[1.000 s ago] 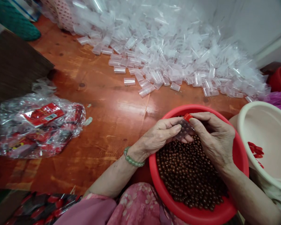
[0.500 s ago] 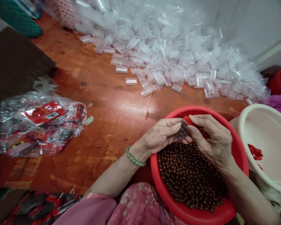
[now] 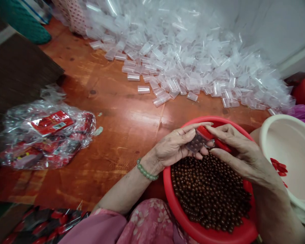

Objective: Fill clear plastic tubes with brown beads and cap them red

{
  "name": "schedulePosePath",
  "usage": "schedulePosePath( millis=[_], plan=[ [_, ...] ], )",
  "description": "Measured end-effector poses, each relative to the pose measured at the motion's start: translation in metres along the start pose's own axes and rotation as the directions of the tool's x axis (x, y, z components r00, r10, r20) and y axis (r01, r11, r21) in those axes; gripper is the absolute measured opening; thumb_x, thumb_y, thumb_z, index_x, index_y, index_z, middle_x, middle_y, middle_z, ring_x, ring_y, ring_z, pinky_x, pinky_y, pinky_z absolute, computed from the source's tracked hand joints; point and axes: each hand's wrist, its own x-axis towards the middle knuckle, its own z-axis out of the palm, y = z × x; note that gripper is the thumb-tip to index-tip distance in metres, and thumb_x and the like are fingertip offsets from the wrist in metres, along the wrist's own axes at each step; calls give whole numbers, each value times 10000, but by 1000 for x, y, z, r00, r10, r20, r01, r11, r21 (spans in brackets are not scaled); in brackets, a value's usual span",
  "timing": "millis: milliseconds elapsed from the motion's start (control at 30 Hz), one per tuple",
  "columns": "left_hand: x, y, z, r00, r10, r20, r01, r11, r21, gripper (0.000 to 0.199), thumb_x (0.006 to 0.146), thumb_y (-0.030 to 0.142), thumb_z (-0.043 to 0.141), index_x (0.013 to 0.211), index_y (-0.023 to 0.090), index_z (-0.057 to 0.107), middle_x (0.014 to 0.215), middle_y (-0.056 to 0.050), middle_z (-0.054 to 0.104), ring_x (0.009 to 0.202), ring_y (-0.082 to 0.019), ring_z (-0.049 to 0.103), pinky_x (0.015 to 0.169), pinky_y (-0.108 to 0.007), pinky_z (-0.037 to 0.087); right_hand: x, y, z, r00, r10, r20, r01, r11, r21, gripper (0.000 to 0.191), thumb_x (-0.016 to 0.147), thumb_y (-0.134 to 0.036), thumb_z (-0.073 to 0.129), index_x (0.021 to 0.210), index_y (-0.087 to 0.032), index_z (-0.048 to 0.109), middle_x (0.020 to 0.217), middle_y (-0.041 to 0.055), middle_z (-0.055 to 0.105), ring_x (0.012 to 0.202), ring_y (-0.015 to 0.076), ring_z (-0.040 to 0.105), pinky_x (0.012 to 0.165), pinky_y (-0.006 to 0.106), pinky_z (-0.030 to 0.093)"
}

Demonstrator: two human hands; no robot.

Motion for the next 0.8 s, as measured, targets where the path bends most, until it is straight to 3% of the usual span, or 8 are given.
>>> schedulePosePath(
  millis=[100, 200, 300, 400, 500, 567, 667, 800],
  plan=[
    [0, 2, 0, 1000, -17, 7, 17, 999, -34, 347, 928, 261, 635, 1261, 165, 640, 983, -101, 754, 789, -159, 731, 691, -242, 581, -1, 3, 0, 988, 115, -99, -93, 975, 202, 449, 887, -262, 733, 1322, -316, 635, 1103, 28, 698, 1023, 169, 675, 903, 302, 575],
    [0, 3, -1, 998, -51, 24, 52, 998, -47, 350, 932, 258, 631, 1271, 169, 639, 991, -97, 754, 804, -161, 738, 708, -246, 587, 0, 6, 6, 922, 281, -265, -150, 893, 424, 313, 805, -264, 814, 1093, -274, 694, 928, -10, 744, 730, 131, 703, 678, 241, 608],
    [0, 1, -2, 997, -75, 22, 76, 996, -44, 380, 943, 252, 614, 1312, 167, 625, 1008, -110, 760, 825, -168, 743, 737, -255, 590, 4, 5, 15, 853, 320, -413, -117, 888, 445, 268, 784, -248, 829, 1017, -255, 696, 778, -38, 731, 583, 110, 660, 567, 210, 580],
    [1, -2, -3, 997, -73, 25, 73, 997, -31, 361, 935, 248, 621, 1277, 138, 654, 1044, -132, 760, 850, -176, 743, 752, -260, 591, 9, 1, 19, 854, 209, -475, -98, 964, 247, 214, 854, -240, 761, 1064, -254, 723, 892, -3, 756, 699, 138, 704, 666, 260, 607],
    [1, -3, -3, 997, -58, 41, 59, 998, -25, 325, 916, 232, 641, 1204, 91, 689, 1044, -157, 762, 853, -181, 745, 770, -264, 589, 10, -1, 17, 929, 26, -368, -37, 999, -22, 217, 955, -269, 631, 1155, -246, 713, 1027, 43, 739, 867, 176, 712, 784, 313, 604],
    [2, -3, -3, 998, -49, 41, 50, 998, -37, 297, 910, 211, 639, 1166, 75, 701, 1043, -171, 764, 857, -183, 746, 794, -270, 586, 9, -1, 16, 970, -46, -240, 9, 988, -153, 347, 961, -380, 618, 1264, -215, 655, 1083, 86, 708, 961, 222, 695, 829, 358, 599],
    [2, -1, -2, 997, -57, 41, 59, 997, -52, 258, 898, 201, 648, 1106, 65, 716, 1041, -172, 766, 887, -195, 748, 839, -284, 580, 6, -1, 20, 990, -75, -119, 31, 940, -339, 790, 843, -634, 674, 1429, -138, 488, 1193, 172, 646, 1087, 322, 650, 881, 461, 586],
    [2, -1, 1, 998, -62, 16, 62, 997, -50, 220, 902, 201, 650, 1073, 88, 732, 924, -129, 776, 832, -168, 745, 860, -267, 562, 6, -4, 36, 980, -111, -166, -6, 815, -580, 935, 815, -690, 654, 1471, -87, 370, 1182, 231, 623, 1064, 392, 633, 842, 553, 573]
  ],
)
